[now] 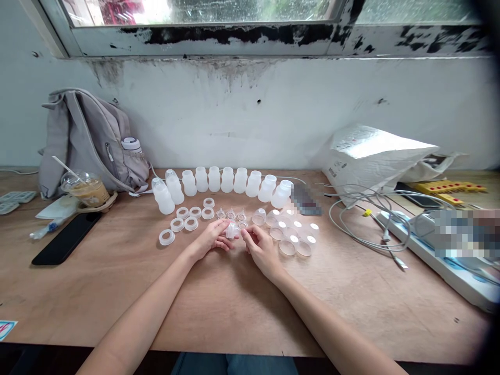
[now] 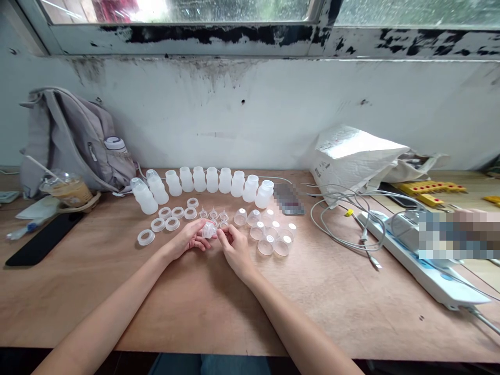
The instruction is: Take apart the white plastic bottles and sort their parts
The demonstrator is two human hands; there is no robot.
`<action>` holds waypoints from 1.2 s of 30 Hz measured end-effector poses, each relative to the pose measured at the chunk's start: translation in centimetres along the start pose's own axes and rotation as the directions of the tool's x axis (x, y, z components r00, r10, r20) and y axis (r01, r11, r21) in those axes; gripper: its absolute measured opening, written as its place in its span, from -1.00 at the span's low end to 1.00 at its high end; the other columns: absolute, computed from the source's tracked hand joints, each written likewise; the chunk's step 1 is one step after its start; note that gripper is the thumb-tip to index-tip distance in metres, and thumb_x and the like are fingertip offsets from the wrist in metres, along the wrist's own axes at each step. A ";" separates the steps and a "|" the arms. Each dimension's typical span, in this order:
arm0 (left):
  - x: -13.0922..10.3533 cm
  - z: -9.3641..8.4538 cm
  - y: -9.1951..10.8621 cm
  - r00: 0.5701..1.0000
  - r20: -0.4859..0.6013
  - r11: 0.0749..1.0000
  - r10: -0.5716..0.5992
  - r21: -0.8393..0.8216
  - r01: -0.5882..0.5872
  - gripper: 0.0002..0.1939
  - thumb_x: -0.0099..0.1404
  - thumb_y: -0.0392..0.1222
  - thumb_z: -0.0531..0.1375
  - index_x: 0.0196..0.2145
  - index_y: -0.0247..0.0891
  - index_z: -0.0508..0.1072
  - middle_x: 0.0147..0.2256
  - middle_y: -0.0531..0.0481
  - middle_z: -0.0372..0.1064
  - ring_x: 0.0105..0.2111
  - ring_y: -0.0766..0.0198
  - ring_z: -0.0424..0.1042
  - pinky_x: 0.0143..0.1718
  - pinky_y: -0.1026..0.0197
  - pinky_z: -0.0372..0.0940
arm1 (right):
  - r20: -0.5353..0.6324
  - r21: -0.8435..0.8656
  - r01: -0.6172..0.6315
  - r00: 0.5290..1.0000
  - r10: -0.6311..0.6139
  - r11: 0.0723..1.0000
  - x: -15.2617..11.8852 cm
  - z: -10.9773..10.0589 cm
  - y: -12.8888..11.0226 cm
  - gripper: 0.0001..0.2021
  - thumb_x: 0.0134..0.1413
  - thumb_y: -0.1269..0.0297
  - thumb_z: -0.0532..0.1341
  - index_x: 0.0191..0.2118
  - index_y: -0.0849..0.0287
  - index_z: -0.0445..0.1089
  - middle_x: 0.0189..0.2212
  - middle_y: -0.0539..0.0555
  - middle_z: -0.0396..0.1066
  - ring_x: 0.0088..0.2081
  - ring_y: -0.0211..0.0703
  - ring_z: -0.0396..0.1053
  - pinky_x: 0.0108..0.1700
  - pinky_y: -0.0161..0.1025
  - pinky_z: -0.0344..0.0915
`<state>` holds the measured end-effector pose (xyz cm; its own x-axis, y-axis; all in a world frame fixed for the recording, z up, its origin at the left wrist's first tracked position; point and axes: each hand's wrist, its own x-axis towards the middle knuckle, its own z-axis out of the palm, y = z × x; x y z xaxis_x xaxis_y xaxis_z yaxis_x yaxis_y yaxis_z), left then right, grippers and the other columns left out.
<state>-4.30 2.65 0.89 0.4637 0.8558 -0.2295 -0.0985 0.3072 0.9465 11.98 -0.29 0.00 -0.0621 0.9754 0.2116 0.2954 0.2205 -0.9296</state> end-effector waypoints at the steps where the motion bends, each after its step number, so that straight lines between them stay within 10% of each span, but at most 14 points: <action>1: 0.0 0.0 -0.1 1.000 -0.013 1.000 0.008 -0.010 -0.008 -0.57 0.15 0.12 0.08 -0.16 -0.26 0.27 -0.38 -0.08 0.39 -0.55 0.35 0.42 -0.56 0.35 0.29 | -0.009 -0.002 0.000 1.000 0.000 1.000 0.0 0.0 0.1 -0.74 0.07 0.09 0.06 -0.45 0.18 0.27 -0.65 -0.05 0.23 -0.64 -0.30 0.15 -0.57 -0.35 0.11; 13: 0.2 -0.1 -0.6 0.962 -0.250 0.987 0.108 -0.086 -0.134 -0.68 0.12 0.04 0.13 -0.34 -0.29 0.34 -0.37 -0.01 0.33 -0.58 0.45 0.35 -0.56 0.39 0.27 | -0.062 -0.002 0.015 0.998 -0.015 1.000 0.0 -0.2 0.1 -0.72 0.07 0.06 0.06 -0.46 0.17 0.25 -0.62 -0.03 0.23 -0.62 -0.31 0.16 -0.60 -0.36 0.10; 19: 0.2 -1.1 0.2 0.829 -0.488 0.961 0.272 0.191 -0.202 -0.69 0.14 0.01 0.09 -0.25 -0.25 0.29 -0.45 0.02 0.33 -0.64 0.42 0.31 -0.63 0.37 0.19 | -0.076 -0.039 0.003 0.997 -0.006 0.999 0.1 -0.4 -0.1 -0.73 0.08 0.08 0.05 -0.49 0.16 0.22 -0.68 -0.07 0.17 -0.65 -0.31 0.14 -0.58 -0.35 0.09; 24: 1.6 -4.2 3.6 0.650 -0.485 0.597 0.585 0.800 0.060 -0.58 0.15 -0.05 0.08 -0.03 -0.18 0.19 -0.40 -0.03 0.41 -0.43 0.20 0.41 -0.37 0.21 0.25 | -0.054 -0.026 -0.008 0.999 0.006 1.000 0.1 -0.3 -0.3 -0.73 0.08 0.08 0.05 -0.49 0.15 0.22 -0.70 -0.09 0.16 -0.66 -0.30 0.14 -0.57 -0.33 0.08; 30: 5.2 -8.2 8.0 0.642 -0.528 0.304 0.557 0.848 0.433 -0.40 0.17 -0.08 0.03 0.11 -0.41 0.02 -0.30 -0.28 0.42 -0.23 -0.06 0.40 -0.23 0.06 0.20 | -0.070 -0.036 0.022 0.997 -0.024 0.999 0.2 -0.4 -0.2 -0.72 0.07 0.07 0.05 -0.51 0.15 0.22 -0.73 -0.09 0.13 -0.66 -0.29 0.11 -0.60 -0.34 0.07; 36: 6.0 -9.4 8.3 0.627 -0.525 0.259 0.576 0.844 0.469 -0.58 0.19 -0.13 0.01 -0.02 -0.37 0.21 -0.27 -0.31 0.40 -0.22 -0.05 0.39 -0.24 0.08 0.19 | -0.077 -0.050 0.053 0.995 -0.056 0.997 0.3 -0.6 0.1 -0.74 0.09 0.10 0.03 -0.49 0.16 0.23 -0.69 -0.07 0.18 -0.63 -0.30 0.13 -0.58 -0.35 0.09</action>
<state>-10.57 14.27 5.23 -0.2279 0.9318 0.2823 0.9356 0.1293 0.3286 12.54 -0.01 0.12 -0.0046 0.9581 0.2864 0.3392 0.2709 -0.9009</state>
